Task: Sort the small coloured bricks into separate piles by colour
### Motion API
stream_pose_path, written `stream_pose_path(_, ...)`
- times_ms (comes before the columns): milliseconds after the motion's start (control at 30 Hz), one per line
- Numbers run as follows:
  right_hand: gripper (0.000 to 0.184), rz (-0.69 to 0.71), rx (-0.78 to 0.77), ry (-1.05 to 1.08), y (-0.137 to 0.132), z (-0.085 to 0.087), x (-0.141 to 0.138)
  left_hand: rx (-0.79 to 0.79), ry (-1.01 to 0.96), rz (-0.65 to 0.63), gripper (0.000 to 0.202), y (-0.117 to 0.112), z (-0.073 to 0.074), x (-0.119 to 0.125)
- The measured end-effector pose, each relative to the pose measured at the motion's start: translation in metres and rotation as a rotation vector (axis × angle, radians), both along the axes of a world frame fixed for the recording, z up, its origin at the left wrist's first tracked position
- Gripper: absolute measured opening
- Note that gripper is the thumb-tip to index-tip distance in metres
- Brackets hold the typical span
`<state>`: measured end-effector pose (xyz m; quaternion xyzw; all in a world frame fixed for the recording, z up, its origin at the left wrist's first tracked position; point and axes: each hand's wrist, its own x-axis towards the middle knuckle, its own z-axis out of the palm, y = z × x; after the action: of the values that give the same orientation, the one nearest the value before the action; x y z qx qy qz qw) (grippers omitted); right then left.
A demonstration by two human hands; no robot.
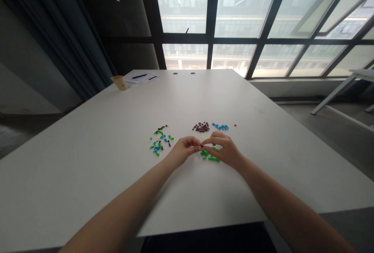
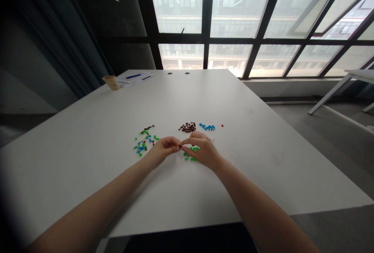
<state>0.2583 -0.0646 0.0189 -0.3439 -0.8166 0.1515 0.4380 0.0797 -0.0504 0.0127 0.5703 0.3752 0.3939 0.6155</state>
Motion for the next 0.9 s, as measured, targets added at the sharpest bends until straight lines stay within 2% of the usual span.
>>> stream_pose_path(100,0.008,-0.014,-0.034,-0.019,0.002,-0.002,-0.002,0.030,0.102,-0.002,0.025,0.001,0.000,-0.002)
stream_pose_path(167,0.009,-0.063,-0.072,-0.062,0.006,-0.004,-0.004,0.102,0.257,0.020,0.024,0.002,0.004,-0.007)
stream_pose_path(233,0.010,-0.140,-0.123,-0.129,0.014,-0.006,-0.006,0.246,0.524,0.064,0.022,0.004,0.012,-0.016)
stream_pose_path(333,0.011,-0.249,-0.196,-0.243,0.031,-0.010,-0.013,0.430,1.038,0.105,0.019,0.007,0.025,-0.036)
stream_pose_path(400,0.014,-0.302,-0.225,-0.324,0.043,-0.012,-0.020,0.393,1.295,0.066,0.019,0.009,0.030,-0.050)
stream_pose_path(467,0.017,-0.362,-0.241,-0.407,0.053,-0.013,-0.029,0.283,1.428,-0.021,0.022,0.011,0.033,-0.061)
stream_pose_path(533,0.019,-0.410,-0.263,-0.484,0.062,-0.014,-0.039,0.198,1.454,-0.083,0.029,0.012,0.034,-0.069)
stream_pose_path(633,0.020,-0.429,-0.304,-0.553,0.070,-0.015,-0.049,0.156,1.408,-0.073,0.032,0.010,0.035,-0.073)
stream_pose_path(767,0.020,-0.435,-0.319,-0.563,0.073,-0.016,-0.054,0.107,1.326,-0.023,0.019,0.008,0.032,-0.074)
stream_pose_path(900,0.022,-0.445,-0.285,-0.518,0.069,-0.011,-0.046,0.109,1.295,-0.006,0.010,0.009,0.028,-0.073)
